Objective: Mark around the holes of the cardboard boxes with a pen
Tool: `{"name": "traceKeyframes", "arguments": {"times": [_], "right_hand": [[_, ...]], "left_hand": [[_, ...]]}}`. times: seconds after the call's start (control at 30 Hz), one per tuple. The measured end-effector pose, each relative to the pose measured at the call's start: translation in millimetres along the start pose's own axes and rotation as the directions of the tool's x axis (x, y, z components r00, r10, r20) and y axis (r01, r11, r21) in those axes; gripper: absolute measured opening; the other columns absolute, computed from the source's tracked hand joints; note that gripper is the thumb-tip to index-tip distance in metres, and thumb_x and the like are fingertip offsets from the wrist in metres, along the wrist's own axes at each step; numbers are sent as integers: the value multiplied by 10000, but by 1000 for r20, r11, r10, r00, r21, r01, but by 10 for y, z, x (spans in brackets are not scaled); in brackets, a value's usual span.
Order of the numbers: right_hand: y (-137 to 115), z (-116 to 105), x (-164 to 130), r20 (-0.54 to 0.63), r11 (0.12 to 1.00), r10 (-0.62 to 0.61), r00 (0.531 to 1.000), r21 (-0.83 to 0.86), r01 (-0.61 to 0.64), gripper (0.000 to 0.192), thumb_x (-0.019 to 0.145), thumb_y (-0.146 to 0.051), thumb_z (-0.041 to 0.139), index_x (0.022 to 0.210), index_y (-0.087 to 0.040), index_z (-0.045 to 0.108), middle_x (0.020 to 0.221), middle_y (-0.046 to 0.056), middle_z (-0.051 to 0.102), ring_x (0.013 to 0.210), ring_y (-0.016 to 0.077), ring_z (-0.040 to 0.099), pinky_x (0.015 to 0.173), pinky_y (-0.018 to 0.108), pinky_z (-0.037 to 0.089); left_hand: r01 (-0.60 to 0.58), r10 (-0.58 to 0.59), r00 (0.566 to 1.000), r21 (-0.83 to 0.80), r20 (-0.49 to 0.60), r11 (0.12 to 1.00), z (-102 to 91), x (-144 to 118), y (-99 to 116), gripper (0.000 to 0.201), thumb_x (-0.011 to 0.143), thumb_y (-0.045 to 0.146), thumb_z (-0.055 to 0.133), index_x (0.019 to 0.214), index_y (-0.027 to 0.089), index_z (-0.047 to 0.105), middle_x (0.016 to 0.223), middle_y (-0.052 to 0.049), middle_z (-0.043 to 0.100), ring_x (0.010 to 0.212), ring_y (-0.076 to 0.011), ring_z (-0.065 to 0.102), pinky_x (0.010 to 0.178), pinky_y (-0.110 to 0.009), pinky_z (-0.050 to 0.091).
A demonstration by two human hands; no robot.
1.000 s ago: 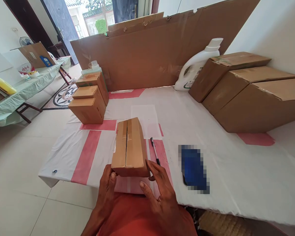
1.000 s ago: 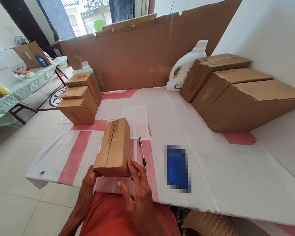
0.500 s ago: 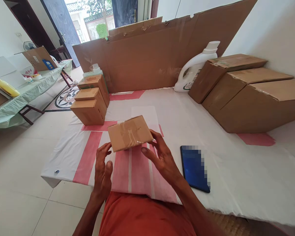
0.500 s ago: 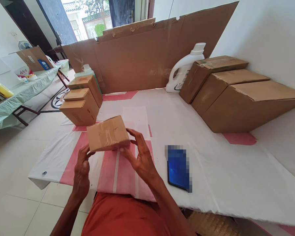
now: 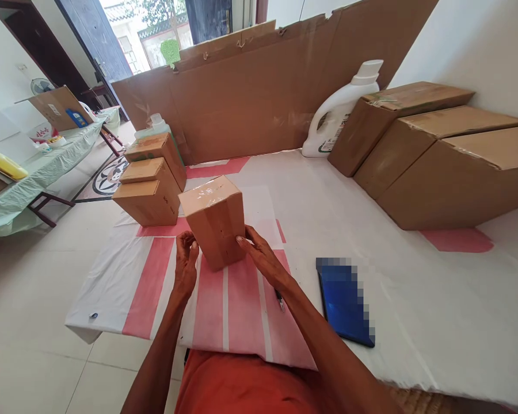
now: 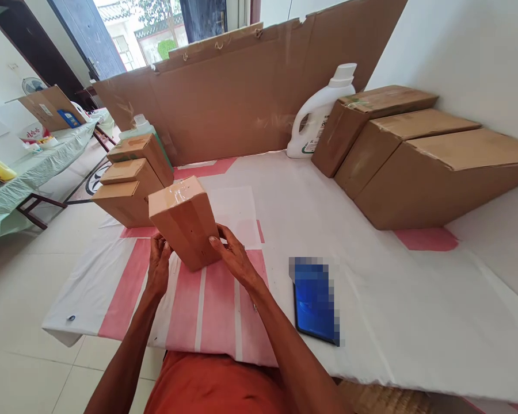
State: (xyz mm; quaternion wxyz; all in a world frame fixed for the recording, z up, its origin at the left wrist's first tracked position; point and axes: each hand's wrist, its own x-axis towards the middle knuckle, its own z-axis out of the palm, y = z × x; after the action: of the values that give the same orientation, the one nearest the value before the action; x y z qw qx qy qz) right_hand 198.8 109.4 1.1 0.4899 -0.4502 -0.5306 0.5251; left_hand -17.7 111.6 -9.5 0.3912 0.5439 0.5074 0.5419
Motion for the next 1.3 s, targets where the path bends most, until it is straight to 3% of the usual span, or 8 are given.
{"name": "traceKeyframes", "arguments": {"times": [0.17,0.3,0.53,0.67,0.77,0.9,1.13,1.3], "right_hand": [[11,119,-279,-30,999,13,999,-30,-14,476,1042,-671,514,1086,-259,749,1037,58,761,972,261,701,854,422,581],[56,190,-489,-11,1000,27,1000,-9,-27,478,1029,-657,553,1148,-242,757,1099,74,770,881,231,723,767,378,575],[108,84,-616,-78,995,94,992,49,-91,549,969,-712,617,1243,-250,729,1328,118,742,1180,298,703,889,429,609],[19,128,-670,13,979,124,992,164,-125,586,949,-720,660,1308,-257,686,1411,116,721,1269,315,684,1013,468,604],[-9,177,-722,1,966,162,987,202,-158,665,911,-758,679,1346,-256,645,1459,138,688,1291,332,680,1036,487,606],[-21,183,-832,-38,975,143,989,177,-135,797,870,-751,732,1483,-269,565,1515,165,642,1344,349,652,1084,540,569],[34,151,-1076,72,915,223,972,328,-234,538,914,-711,722,1238,-282,758,1258,114,796,1188,352,737,1026,543,598],[-44,228,-1107,255,805,263,930,474,-358,689,992,-812,468,1118,-238,827,963,137,820,997,373,782,851,552,642]], "left_hand": [[64,-64,997,6,-41,998,-122,-217,188,572,966,757,593,1256,268,537,1298,-94,614,1244,-272,609,1068,-436,494],[213,-215,977,-60,-17,975,-241,-415,200,735,834,709,801,1353,270,522,1347,-104,657,1271,-314,644,1057,-468,533],[561,-533,828,-288,175,776,-271,-754,56,726,908,809,617,1226,164,720,1146,-190,807,1174,-383,759,993,-541,630],[648,-592,762,-330,264,686,-146,-875,29,729,904,784,634,1241,148,745,1113,-196,817,1212,-407,747,1027,-577,621],[591,-525,807,-363,271,720,-108,-892,53,694,911,690,691,1412,212,647,1293,-160,775,1303,-390,699,1070,-560,598],[395,-322,906,-279,274,875,-208,-890,164,802,858,550,806,1546,291,484,1501,-133,647,1417,-381,605,1134,-531,541],[161,-163,915,38,369,986,-444,-1131,579,1077,789,632,888,1668,394,314,1561,-120,545,1467,-389,515,1229,-541,430],[35,-30,943,-12,332,999,-359,-1285,759,875,871,684,789,1614,368,451,1300,-106,663,1208,-334,642,1053,-477,535]]}}
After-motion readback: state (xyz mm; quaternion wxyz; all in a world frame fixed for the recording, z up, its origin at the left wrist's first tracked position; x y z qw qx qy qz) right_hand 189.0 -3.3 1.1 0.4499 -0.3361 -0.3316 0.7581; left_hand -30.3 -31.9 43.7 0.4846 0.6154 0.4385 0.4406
